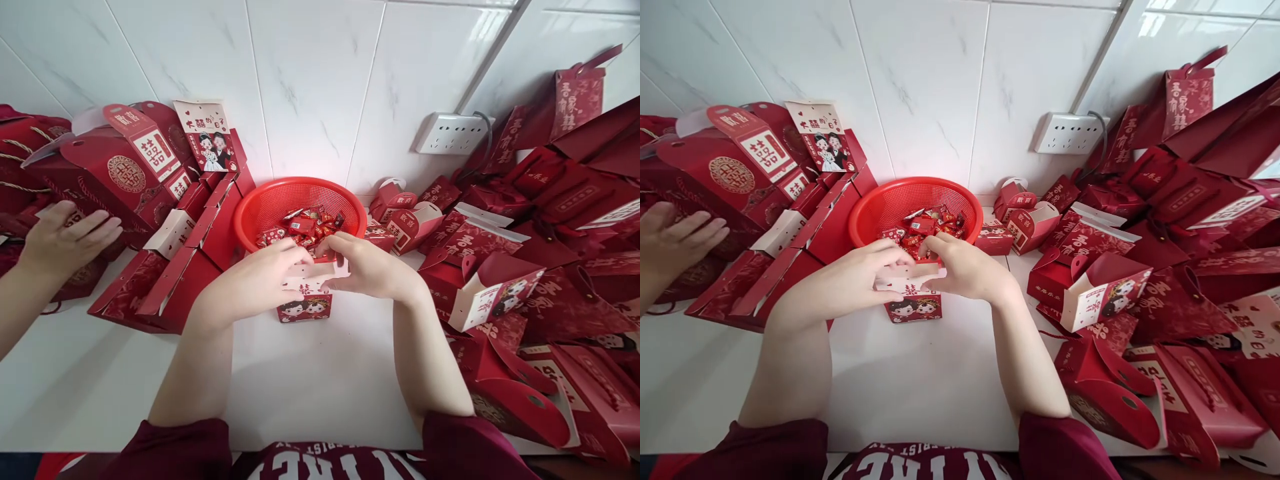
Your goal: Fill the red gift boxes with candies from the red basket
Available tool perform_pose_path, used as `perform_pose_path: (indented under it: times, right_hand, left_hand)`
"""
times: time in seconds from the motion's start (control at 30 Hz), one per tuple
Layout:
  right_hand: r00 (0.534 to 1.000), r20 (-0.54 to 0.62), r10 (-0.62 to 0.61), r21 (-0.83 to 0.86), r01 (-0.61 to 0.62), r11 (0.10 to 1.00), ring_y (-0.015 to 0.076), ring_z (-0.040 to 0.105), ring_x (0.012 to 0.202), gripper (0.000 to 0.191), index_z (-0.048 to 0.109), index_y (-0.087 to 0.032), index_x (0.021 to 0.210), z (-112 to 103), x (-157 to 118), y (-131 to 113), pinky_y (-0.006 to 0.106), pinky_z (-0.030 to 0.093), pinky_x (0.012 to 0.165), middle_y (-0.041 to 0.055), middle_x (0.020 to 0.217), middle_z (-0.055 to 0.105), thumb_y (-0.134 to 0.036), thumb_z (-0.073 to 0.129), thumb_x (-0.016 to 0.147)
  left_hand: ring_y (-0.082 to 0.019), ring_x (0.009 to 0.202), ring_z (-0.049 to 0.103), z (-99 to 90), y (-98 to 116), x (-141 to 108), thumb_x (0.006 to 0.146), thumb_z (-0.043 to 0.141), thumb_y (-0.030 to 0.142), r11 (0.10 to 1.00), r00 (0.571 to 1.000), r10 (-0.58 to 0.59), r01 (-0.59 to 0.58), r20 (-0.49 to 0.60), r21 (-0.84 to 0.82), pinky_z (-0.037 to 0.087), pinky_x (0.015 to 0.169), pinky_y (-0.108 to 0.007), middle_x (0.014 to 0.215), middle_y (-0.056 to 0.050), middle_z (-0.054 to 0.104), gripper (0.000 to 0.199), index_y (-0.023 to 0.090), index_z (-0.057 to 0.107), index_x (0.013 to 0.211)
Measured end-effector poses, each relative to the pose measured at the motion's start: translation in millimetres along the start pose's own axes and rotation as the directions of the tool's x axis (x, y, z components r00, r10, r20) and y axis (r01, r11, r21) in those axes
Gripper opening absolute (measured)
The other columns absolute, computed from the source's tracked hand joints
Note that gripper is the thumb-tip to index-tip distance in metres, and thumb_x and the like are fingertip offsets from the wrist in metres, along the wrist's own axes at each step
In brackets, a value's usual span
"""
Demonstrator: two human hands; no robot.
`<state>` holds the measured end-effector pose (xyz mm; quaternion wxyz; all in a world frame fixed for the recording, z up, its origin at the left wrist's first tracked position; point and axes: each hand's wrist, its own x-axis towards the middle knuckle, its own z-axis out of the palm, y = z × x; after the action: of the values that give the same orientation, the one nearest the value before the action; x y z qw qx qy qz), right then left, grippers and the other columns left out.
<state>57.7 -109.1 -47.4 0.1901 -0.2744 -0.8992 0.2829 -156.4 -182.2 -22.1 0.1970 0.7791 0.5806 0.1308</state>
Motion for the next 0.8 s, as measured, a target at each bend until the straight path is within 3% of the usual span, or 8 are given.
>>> perform_pose_path:
  times: [0.07, 0.17, 0.27, 0.4, 0.53, 0.63, 0.7, 0.8]
  right_hand:
    - [0.999, -0.012, -0.043, -0.008, 0.043, 0.999, 0.0180, 0.059, 0.091, 0.033, 0.062, -0.022, 0.109, 5, 4, 1, 0.028, 0.044, 0.072, 0.0044, 0.108, 0.063, -0.019, 0.073, 0.079]
    - [0.996, -0.011, -0.085, 0.024, 0.086, 0.996, 0.0158, 0.059, 0.080, 0.005, 0.065, -0.020, 0.092, 9, 9, 4, 0.028, 0.043, 0.071, 0.0023, 0.091, 0.066, -0.019, 0.062, 0.088]
    - [0.997, -0.024, -0.072, 0.046, 0.073, 0.996, 0.0134, 0.052, 0.068, 0.025, 0.061, -0.019, 0.073, 8, 11, 6, 0.028, 0.040, 0.064, 0.0001, 0.072, 0.060, -0.025, 0.053, 0.096]
    - [0.999, 0.035, 0.027, 0.048, -0.029, 0.998, 0.0117, 0.047, 0.060, 0.038, 0.054, -0.019, 0.064, 7, 9, 7, 0.027, 0.033, 0.054, 0.0000, 0.068, 0.054, -0.037, 0.051, 0.097]
    - [0.980, 0.095, 0.176, -0.069, -0.170, 0.983, 0.0131, 0.048, 0.058, 0.032, 0.053, -0.020, 0.072, 13, 8, 1, 0.027, 0.028, 0.051, 0.0010, 0.068, 0.058, -0.044, 0.053, 0.094]
    - [0.970, 0.105, 0.221, -0.203, -0.196, 0.959, 0.0165, 0.053, 0.063, 0.027, 0.053, -0.021, 0.079, 15, 7, -6, 0.027, 0.028, 0.052, 0.0033, 0.076, 0.064, -0.046, 0.063, 0.086]
    - [0.969, 0.133, 0.209, -0.225, -0.176, 0.958, 0.0173, 0.055, 0.065, 0.020, 0.054, -0.022, 0.081, 14, 5, -9, 0.028, 0.028, 0.052, 0.0033, 0.079, 0.066, -0.039, 0.064, 0.084]
    - [0.967, 0.135, 0.217, -0.254, -0.178, 0.951, 0.0182, 0.058, 0.069, 0.007, 0.057, -0.023, 0.087, 7, -1, -7, 0.028, 0.030, 0.054, 0.0030, 0.084, 0.069, -0.024, 0.060, 0.082]
  left_hand:
    - [-0.021, 0.085, 0.062, -0.6, -3, 0, 0.081, 0.065, 0.036, 0.995, 0.999, -0.032, 0.035, -0.044, 0.091, 0.043, 0.063, -0.028, 0.100, -0.002, 0.065, 0.021, 0.024, 0.064, 0.098]
    - [-0.018, 0.071, 0.058, -3.5, -8, 2, 0.089, 0.055, 0.038, 0.994, 0.999, -0.042, 0.042, -0.009, 0.097, 0.038, 0.060, -0.029, 0.076, 0.000, 0.062, 0.021, 0.021, 0.059, 0.076]
    - [-0.016, 0.063, 0.053, -6.8, -12, 3, 0.094, 0.045, 0.042, 0.998, 0.998, -0.057, 0.057, 0.033, 0.019, 0.035, 0.056, -0.028, 0.065, 0.001, 0.056, 0.037, 0.020, 0.050, 0.064]
    - [-0.018, 0.059, 0.053, -3.3, -10, 6, 0.090, 0.049, 0.050, 0.985, 0.984, -0.160, 0.155, 0.078, 0.073, 0.030, 0.050, -0.029, 0.063, -0.001, 0.057, 0.041, 0.020, 0.045, 0.061]
    - [-0.023, 0.065, 0.062, 8.3, -3, 12, 0.087, 0.050, 0.053, 0.964, 0.965, -0.236, 0.218, 0.111, 0.154, 0.036, 0.057, -0.031, 0.075, -0.005, 0.068, 0.038, 0.021, 0.055, 0.067]
    - [-0.027, 0.070, 0.065, 14.6, 1, 13, 0.084, 0.052, 0.046, 0.958, 0.963, -0.236, 0.209, 0.128, 0.195, 0.041, 0.062, -0.033, 0.082, -0.006, 0.071, 0.025, 0.024, 0.062, 0.079]
    - [-0.028, 0.073, 0.065, 14.9, 1, 11, 0.081, 0.054, 0.037, 0.964, 0.967, -0.210, 0.181, 0.144, 0.194, 0.042, 0.063, -0.034, 0.086, -0.006, 0.071, 0.018, 0.024, 0.063, 0.090]
    - [-0.027, 0.079, 0.066, 9.4, -1, 7, 0.075, 0.056, 0.025, 0.983, 0.971, -0.136, 0.108, 0.196, 0.147, 0.044, 0.064, -0.031, 0.094, -0.005, 0.071, 0.032, 0.025, 0.063, 0.106]
